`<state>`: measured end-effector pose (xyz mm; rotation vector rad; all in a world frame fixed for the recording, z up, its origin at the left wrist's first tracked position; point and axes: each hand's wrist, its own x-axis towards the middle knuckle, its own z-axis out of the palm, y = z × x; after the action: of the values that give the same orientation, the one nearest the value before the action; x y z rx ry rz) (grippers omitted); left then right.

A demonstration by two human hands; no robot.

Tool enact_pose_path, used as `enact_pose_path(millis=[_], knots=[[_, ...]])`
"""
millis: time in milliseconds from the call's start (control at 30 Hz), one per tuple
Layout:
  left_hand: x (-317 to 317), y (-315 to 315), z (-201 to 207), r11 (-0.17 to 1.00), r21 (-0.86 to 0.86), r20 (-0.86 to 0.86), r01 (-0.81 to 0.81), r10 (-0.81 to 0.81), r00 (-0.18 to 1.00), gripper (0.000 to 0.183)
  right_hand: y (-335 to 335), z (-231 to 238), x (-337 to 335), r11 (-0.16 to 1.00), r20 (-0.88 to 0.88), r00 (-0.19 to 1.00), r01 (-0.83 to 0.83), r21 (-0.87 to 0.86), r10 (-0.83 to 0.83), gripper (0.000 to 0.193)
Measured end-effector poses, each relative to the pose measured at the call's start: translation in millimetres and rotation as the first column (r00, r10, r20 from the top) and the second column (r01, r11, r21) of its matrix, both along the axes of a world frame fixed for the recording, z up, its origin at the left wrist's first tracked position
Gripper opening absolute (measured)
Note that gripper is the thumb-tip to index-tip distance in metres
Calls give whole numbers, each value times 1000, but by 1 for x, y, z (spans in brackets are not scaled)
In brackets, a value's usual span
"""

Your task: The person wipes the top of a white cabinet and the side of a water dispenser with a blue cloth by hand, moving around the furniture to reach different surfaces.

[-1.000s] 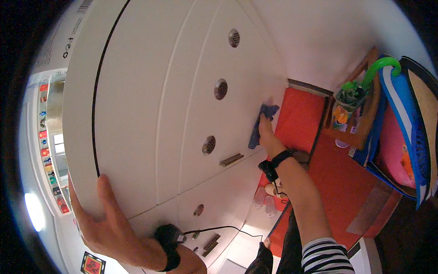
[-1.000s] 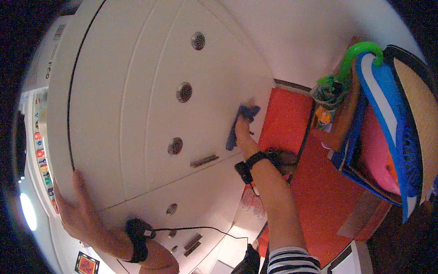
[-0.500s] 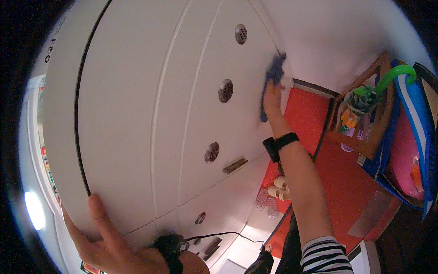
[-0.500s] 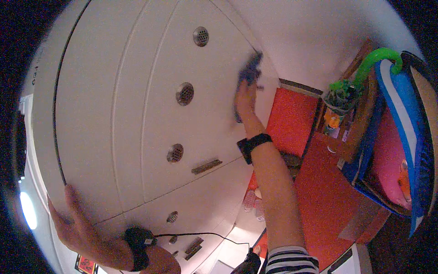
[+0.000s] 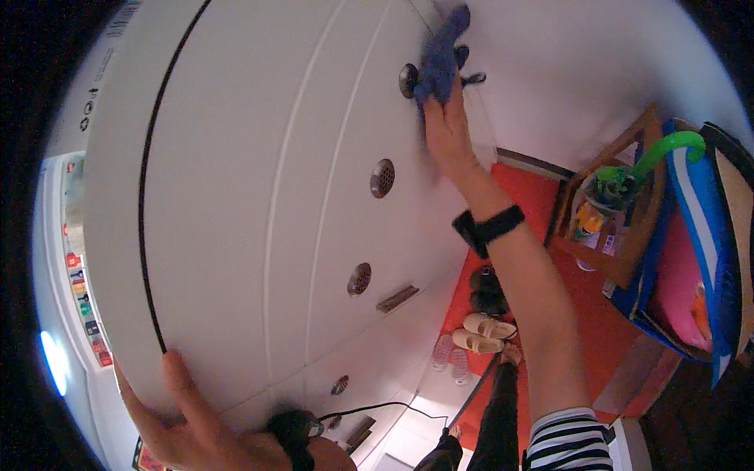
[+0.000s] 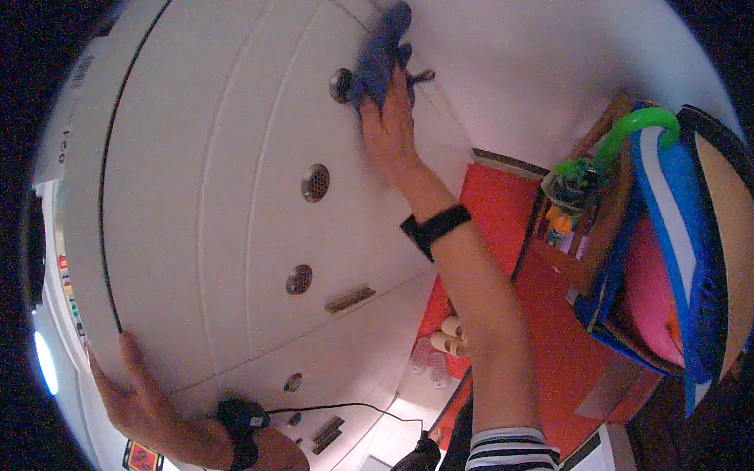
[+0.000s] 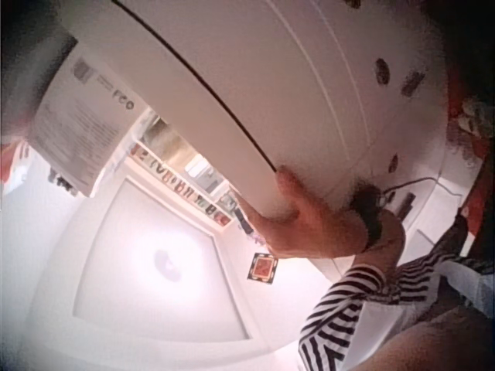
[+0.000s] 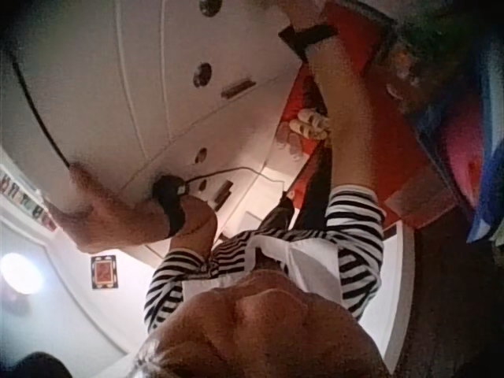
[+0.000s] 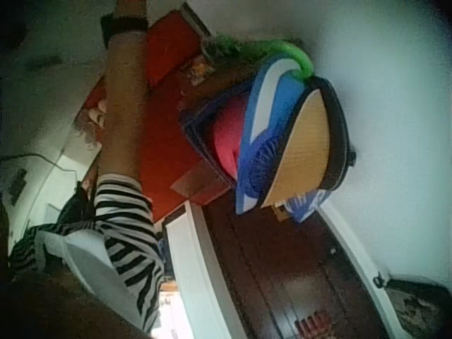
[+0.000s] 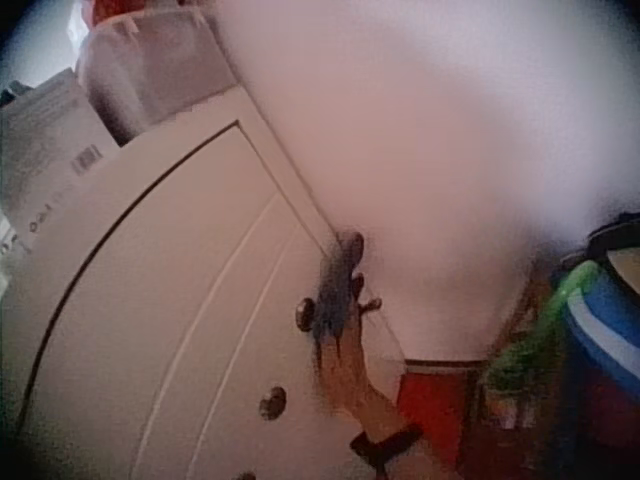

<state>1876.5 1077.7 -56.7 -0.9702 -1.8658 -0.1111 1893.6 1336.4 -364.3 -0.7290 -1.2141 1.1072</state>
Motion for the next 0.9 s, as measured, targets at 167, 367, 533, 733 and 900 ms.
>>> enact_pose_path(millis=[167, 367, 533, 733, 900], knots=[[10, 0, -3, 999, -1, 61, -36, 36, 997, 64, 31, -58, 4, 983, -25, 998, 57, -174, -62, 51], [20, 8, -12, 999, -1, 103, 33, -33, 994, 58, 5, -243, 50, 560, -357, 933, -322, -763, 48, 52], [16, -1, -10, 999, -38, 111, -19, 23, 994, 52, -154, -264, 24, 298, -227, 974, -213, -931, -12, 51], [9, -3, 3, 998, -57, 155, 7, 2, 988, 46, -238, -203, 11, 260, -400, 916, -378, -889, -38, 51], [3, -18, 8, 998, -65, 196, 3, 10, 980, 41, -219, -68, 7, 775, -72, 976, -206, -597, 204, 55]])
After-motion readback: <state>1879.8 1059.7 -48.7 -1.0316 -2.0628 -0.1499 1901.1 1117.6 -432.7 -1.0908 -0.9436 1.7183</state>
